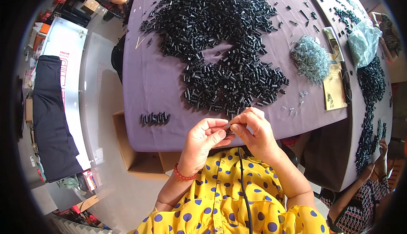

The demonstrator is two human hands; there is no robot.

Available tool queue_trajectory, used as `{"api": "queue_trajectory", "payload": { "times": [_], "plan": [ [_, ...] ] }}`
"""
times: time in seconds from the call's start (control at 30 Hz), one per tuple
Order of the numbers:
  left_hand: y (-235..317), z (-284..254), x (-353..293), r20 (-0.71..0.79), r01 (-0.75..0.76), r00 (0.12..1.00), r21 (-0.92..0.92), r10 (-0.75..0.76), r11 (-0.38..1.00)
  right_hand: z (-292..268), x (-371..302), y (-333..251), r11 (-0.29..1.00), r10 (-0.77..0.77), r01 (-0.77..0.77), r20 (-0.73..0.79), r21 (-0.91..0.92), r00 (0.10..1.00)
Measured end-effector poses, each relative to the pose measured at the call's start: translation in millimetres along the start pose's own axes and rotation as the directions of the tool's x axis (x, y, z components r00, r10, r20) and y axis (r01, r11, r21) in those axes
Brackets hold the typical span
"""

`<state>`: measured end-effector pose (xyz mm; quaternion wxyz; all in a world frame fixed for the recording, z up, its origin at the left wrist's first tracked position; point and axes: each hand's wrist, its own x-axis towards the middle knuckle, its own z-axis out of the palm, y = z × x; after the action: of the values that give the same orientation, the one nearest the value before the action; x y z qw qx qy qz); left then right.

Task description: The person assembles plastic parts by hand, repeatedly picking components from a pile on the table, fitting smaller pieces into black plastic connectors, and placing assembled parts onto the table.

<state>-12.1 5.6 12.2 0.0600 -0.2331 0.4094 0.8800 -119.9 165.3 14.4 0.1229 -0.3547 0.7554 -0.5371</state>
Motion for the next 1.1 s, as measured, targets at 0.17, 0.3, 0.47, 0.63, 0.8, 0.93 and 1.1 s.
{"api": "queue_trajectory", "payload": {
  "times": [0.17, 0.3, 0.47, 0.63, 0.8, 0.93, 1.1],
  "plan": [
    [1, -2, 0, 0.009, 0.050, 0.999, 0.004, -0.050, 0.999, 1, -2, 6, 0.998, -0.053, 0.053, 0.009, -0.029, 0.999],
    [0, -4, -1, 0.009, 0.047, 0.999, 0.007, -0.047, 0.999, 0, -5, 9, 0.998, -0.059, 0.059, 0.051, -0.008, 0.997],
    [-1, -5, -2, -0.008, 0.083, 0.997, -0.049, -0.083, 0.995, 5, -10, 11, 0.982, -0.167, 0.167, 0.008, -0.093, 0.986],
    [-1, -3, -3, -0.026, 0.097, 0.995, -0.067, -0.099, 0.993, 6, -15, 13, 0.983, -0.148, 0.151, 0.038, -0.101, 0.988],
    [-4, -3, -1, -0.039, 0.025, 0.999, -0.097, -0.029, 0.995, 10, -19, 8, 0.981, -0.136, 0.143, 0.065, -0.129, 0.989],
    [-2, 0, 0, -0.016, 0.014, 1.000, -0.104, -0.016, 0.995, 15, -21, 17, 0.955, -0.191, 0.196, 0.044, -0.221, 0.981],
    [-4, -7, 1, -0.024, 0.042, 0.999, -0.088, -0.045, 0.995, 19, -24, 20, 0.939, -0.241, 0.237, 0.016, -0.248, 0.971]
  ]
}}
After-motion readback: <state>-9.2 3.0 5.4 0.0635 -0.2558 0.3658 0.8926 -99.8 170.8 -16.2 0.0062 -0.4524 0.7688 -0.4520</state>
